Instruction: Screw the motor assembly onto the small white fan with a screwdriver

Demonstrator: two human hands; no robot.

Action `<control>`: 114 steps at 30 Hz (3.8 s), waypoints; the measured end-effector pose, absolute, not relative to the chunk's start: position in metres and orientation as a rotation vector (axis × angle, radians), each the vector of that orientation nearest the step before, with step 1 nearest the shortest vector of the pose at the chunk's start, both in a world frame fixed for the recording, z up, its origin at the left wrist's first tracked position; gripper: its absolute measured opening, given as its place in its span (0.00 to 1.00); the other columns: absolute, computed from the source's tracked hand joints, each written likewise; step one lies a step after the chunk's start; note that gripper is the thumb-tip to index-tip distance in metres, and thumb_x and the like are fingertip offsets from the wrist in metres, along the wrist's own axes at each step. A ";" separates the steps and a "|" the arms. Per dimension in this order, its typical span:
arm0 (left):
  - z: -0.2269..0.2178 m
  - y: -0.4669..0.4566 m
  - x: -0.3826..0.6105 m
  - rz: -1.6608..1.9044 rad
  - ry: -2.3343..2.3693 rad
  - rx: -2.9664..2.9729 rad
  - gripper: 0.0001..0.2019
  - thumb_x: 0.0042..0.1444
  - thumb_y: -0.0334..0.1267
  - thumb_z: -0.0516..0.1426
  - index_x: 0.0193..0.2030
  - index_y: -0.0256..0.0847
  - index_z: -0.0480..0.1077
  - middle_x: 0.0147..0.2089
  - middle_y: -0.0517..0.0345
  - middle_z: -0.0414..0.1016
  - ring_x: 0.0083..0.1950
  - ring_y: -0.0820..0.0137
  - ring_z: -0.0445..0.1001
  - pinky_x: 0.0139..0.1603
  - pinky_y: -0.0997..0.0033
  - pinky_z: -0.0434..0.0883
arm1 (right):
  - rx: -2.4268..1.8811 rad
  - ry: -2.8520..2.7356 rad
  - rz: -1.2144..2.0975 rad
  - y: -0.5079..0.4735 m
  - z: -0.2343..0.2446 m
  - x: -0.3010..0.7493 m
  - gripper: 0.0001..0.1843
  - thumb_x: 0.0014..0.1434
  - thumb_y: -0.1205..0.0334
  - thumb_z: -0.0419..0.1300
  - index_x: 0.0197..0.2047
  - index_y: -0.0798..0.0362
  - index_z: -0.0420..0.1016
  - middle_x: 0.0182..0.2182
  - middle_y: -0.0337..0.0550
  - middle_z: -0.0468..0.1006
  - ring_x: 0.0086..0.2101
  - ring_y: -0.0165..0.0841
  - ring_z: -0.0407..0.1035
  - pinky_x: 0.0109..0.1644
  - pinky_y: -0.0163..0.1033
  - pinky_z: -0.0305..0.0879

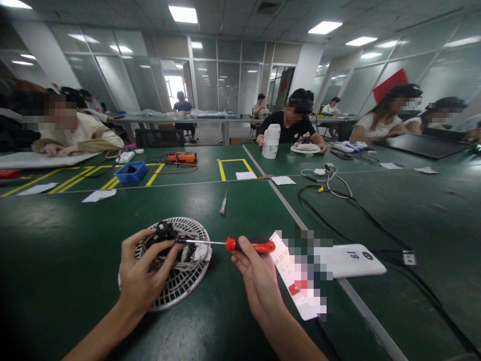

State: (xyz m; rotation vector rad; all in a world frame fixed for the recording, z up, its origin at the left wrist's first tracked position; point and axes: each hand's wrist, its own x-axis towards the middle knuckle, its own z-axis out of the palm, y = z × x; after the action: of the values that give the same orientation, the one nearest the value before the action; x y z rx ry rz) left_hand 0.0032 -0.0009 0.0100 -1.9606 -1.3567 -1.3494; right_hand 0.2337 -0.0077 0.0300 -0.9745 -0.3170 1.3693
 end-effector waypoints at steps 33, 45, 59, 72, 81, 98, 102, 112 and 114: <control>0.011 -0.001 0.005 -1.406 -1.331 -1.949 0.09 0.56 0.32 0.67 0.44 0.41 0.78 0.56 0.47 0.69 0.57 0.60 0.72 0.57 0.55 0.74 | -0.859 -0.340 1.322 -0.007 0.042 0.236 0.27 0.35 0.66 0.82 0.39 0.49 0.78 0.36 0.36 0.84 0.44 0.38 0.80 0.53 0.44 0.78; 0.009 -0.002 0.005 -1.391 -1.310 -1.965 0.13 0.54 0.31 0.69 0.46 0.39 0.77 0.61 0.42 0.70 0.60 0.56 0.72 0.59 0.52 0.72 | -0.896 -0.352 1.311 -0.007 0.041 0.239 0.30 0.35 0.67 0.82 0.42 0.46 0.78 0.37 0.35 0.83 0.43 0.34 0.79 0.51 0.41 0.77; 0.009 -0.003 0.003 -1.346 -1.277 -1.976 0.15 0.54 0.30 0.68 0.48 0.39 0.76 0.63 0.40 0.70 0.60 0.54 0.72 0.57 0.51 0.72 | -0.915 -0.441 1.247 -0.010 0.039 0.237 0.30 0.42 0.59 0.80 0.48 0.47 0.76 0.37 0.36 0.82 0.40 0.36 0.78 0.47 0.44 0.75; 0.009 -0.003 0.004 -1.281 -1.253 -1.953 0.17 0.54 0.33 0.67 0.50 0.42 0.73 0.65 0.42 0.65 0.66 0.48 0.67 0.67 0.37 0.68 | -0.886 -0.398 1.317 -0.013 0.039 0.235 0.22 0.46 0.55 0.79 0.43 0.48 0.80 0.38 0.38 0.82 0.41 0.35 0.77 0.45 0.40 0.76; 0.010 -0.006 0.008 -1.188 -1.154 -1.993 0.21 0.52 0.31 0.68 0.54 0.44 0.75 0.66 0.41 0.62 0.69 0.45 0.64 0.64 0.42 0.71 | -0.899 -0.303 1.298 -0.008 0.043 0.235 0.32 0.33 0.69 0.80 0.44 0.47 0.78 0.38 0.36 0.82 0.47 0.37 0.77 0.56 0.44 0.75; 0.009 -0.005 0.008 -1.212 -1.164 -2.007 0.18 0.53 0.31 0.68 0.51 0.43 0.76 0.65 0.40 0.63 0.68 0.43 0.65 0.62 0.38 0.71 | -0.953 -0.243 1.318 -0.006 0.035 0.238 0.31 0.36 0.72 0.68 0.47 0.48 0.74 0.36 0.38 0.80 0.44 0.38 0.77 0.52 0.45 0.74; 0.009 -0.005 0.008 -1.224 -1.155 -2.008 0.19 0.52 0.29 0.68 0.51 0.42 0.76 0.64 0.39 0.63 0.68 0.43 0.65 0.61 0.38 0.72 | -0.952 -0.260 1.335 -0.006 0.034 0.238 0.28 0.39 0.69 0.71 0.47 0.47 0.76 0.37 0.37 0.80 0.43 0.39 0.78 0.49 0.46 0.76; 0.009 -0.003 0.007 -1.188 -1.164 -1.987 0.24 0.53 0.29 0.67 0.58 0.43 0.74 0.64 0.40 0.65 0.66 0.47 0.67 0.66 0.39 0.68 | -0.932 -0.296 1.282 -0.004 0.036 0.241 0.31 0.37 0.71 0.78 0.45 0.47 0.76 0.39 0.39 0.82 0.48 0.40 0.78 0.55 0.45 0.76; 0.009 -0.003 0.008 -1.165 -1.194 -1.991 0.25 0.54 0.31 0.67 0.60 0.42 0.73 0.65 0.38 0.64 0.67 0.46 0.66 0.66 0.38 0.67 | -0.915 -0.311 1.300 -0.003 0.035 0.241 0.28 0.39 0.67 0.79 0.44 0.47 0.76 0.39 0.39 0.82 0.49 0.41 0.78 0.57 0.46 0.76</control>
State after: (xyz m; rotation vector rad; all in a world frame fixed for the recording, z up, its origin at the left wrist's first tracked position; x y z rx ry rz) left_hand 0.0084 -0.0033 0.0089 -1.9909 -1.1937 -1.1652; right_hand 0.2414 -0.0035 0.0355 -0.9146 -0.3112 1.3000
